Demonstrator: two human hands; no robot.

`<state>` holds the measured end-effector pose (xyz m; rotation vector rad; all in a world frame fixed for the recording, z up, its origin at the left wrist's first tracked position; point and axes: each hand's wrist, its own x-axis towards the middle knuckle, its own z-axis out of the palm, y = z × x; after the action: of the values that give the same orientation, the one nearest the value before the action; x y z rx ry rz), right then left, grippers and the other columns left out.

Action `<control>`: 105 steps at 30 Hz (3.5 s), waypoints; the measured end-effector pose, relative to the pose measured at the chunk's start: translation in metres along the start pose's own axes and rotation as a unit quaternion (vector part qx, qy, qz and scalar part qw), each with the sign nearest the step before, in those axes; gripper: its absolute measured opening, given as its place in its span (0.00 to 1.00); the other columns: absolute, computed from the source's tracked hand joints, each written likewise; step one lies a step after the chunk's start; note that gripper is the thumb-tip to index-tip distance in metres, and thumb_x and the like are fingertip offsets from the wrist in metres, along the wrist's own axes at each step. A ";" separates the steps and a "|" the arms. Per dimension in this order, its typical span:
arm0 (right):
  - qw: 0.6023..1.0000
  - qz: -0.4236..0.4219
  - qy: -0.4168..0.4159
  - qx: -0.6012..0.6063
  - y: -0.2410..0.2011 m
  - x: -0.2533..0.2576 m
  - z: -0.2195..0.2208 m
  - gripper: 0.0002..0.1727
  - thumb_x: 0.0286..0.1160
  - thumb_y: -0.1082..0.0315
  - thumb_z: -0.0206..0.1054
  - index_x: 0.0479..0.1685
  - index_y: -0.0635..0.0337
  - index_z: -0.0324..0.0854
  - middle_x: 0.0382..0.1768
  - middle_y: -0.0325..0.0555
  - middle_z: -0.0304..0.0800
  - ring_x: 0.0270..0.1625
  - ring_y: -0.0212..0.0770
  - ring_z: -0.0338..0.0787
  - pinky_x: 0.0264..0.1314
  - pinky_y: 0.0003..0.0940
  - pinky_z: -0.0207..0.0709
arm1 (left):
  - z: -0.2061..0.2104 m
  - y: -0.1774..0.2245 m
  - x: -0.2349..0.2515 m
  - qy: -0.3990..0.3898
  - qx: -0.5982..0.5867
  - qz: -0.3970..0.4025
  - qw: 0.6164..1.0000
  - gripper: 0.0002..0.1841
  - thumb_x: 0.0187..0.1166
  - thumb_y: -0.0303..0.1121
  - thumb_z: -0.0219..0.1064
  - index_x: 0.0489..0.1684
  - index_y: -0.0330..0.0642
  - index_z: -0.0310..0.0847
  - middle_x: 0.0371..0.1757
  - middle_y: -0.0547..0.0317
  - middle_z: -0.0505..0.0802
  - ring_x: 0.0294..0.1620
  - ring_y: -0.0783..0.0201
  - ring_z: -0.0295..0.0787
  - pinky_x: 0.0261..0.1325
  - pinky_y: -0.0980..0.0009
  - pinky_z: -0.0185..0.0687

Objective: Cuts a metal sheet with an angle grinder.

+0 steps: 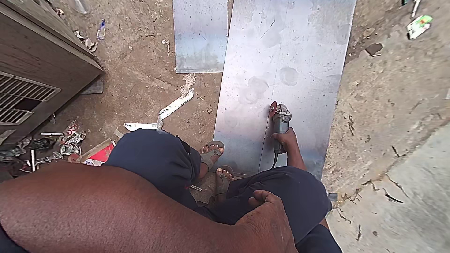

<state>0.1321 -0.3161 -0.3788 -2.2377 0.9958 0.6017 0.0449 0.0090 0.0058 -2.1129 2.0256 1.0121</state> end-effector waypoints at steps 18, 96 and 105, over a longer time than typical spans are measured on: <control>1.000 -0.004 -0.003 0.007 -0.003 0.007 -0.001 0.49 0.46 0.67 0.88 0.77 0.63 0.69 0.55 0.69 0.88 0.55 0.65 0.90 0.57 0.69 0.81 | -0.001 -0.006 -0.003 -0.008 0.003 -0.004 1.000 0.11 0.80 0.16 0.48 0.45 0.28 0.78 0.38 0.41 0.84 0.43 0.47 0.83 0.55 0.51 0.72; 1.000 -0.007 -0.010 -0.010 -0.003 0.024 -0.003 0.49 0.42 0.64 0.89 0.75 0.62 0.71 0.54 0.69 0.88 0.55 0.67 0.90 0.55 0.72 0.81 | 0.002 -0.008 -0.001 -0.005 0.017 0.008 1.000 0.10 0.81 0.18 0.51 0.46 0.30 0.79 0.38 0.43 0.85 0.40 0.49 0.83 0.51 0.50 0.73; 0.989 -0.032 0.041 0.141 0.017 -0.049 -0.069 0.48 0.39 0.70 0.88 0.72 0.63 0.71 0.48 0.65 0.89 0.41 0.59 0.91 0.45 0.61 0.86 | 0.009 -0.016 0.004 -0.076 0.051 -0.044 0.995 0.06 0.79 0.24 0.59 0.44 0.35 0.81 0.39 0.43 0.85 0.40 0.46 0.85 0.39 0.51 0.76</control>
<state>0.0995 -0.3485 -0.3057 -2.0469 0.9798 0.3216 0.0559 0.0121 -0.0091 -1.9899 1.8562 1.0015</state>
